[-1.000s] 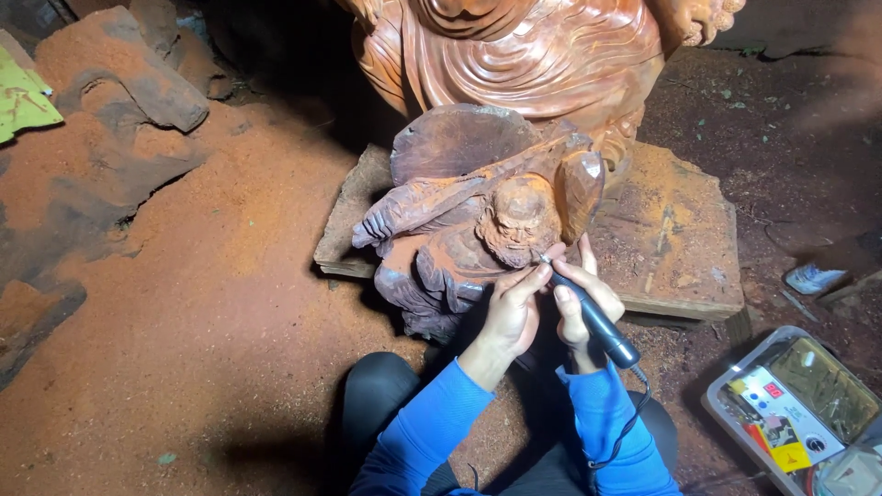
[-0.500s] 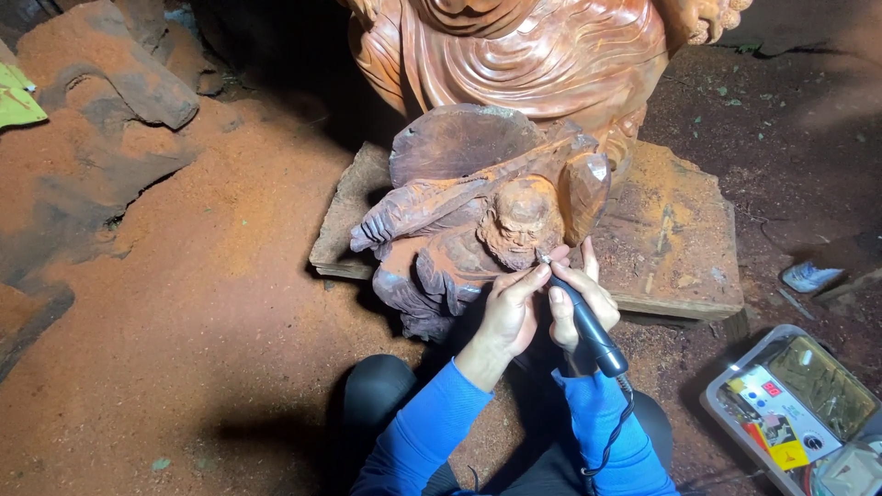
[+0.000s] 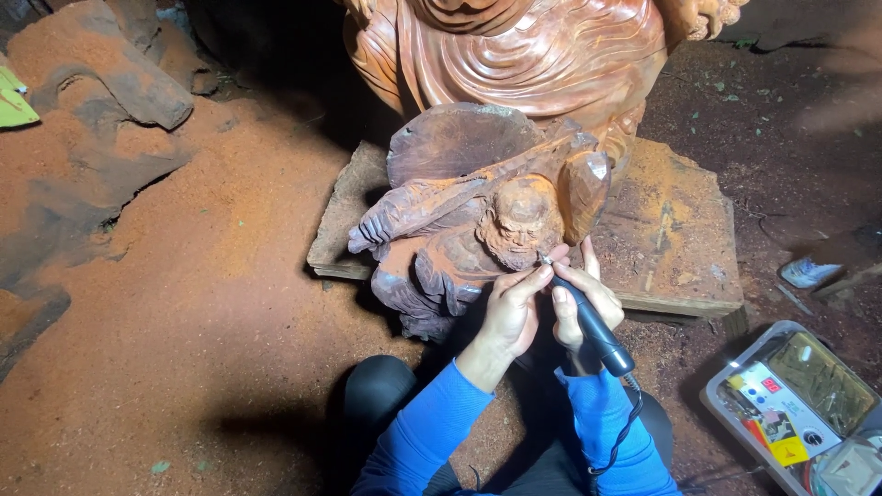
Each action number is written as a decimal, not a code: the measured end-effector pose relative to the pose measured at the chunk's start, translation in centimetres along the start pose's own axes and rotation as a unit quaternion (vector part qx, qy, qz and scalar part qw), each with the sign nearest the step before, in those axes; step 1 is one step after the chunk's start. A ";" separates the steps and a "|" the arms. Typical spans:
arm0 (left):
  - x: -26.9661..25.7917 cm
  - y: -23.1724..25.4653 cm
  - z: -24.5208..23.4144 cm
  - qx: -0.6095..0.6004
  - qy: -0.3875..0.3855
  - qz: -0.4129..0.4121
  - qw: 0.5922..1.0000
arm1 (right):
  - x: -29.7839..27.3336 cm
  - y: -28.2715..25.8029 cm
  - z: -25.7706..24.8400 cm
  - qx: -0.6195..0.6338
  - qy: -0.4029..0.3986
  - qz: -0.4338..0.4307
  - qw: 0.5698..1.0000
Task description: Using a rotary tool to carve fine details into a wooden statue of a figure.
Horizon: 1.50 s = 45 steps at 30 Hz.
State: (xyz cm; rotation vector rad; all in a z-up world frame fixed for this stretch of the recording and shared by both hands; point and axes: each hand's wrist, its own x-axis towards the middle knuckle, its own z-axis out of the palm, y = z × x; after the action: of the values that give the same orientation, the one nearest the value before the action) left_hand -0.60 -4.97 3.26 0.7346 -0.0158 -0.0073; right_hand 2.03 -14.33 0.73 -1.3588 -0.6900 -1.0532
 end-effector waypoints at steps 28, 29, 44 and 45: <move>-2.1 8.1 1.4 -0.088 -0.016 -0.151 0.985 | -0.9 -3.2 3.4 -0.183 -0.038 -0.073 0.980; -1.9 7.9 1.1 -0.091 -0.016 -0.154 0.984 | -0.9 -3.4 3.5 -0.186 -0.040 -0.076 0.979; -1.5 7.4 0.1 -0.114 -0.021 -0.159 0.981 | -1.1 -3.6 3.8 -0.227 -0.049 -0.071 0.970; -1.8 7.7 0.3 -0.110 -0.023 -0.153 0.982 | -1.2 -3.7 3.9 -0.233 -0.047 -0.063 0.969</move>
State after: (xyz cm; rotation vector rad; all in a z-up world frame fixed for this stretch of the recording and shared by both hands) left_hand -2.36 0.55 8.56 0.5089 0.0527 -0.3166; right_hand -1.06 -9.93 1.80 -1.7954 -0.6268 -1.3148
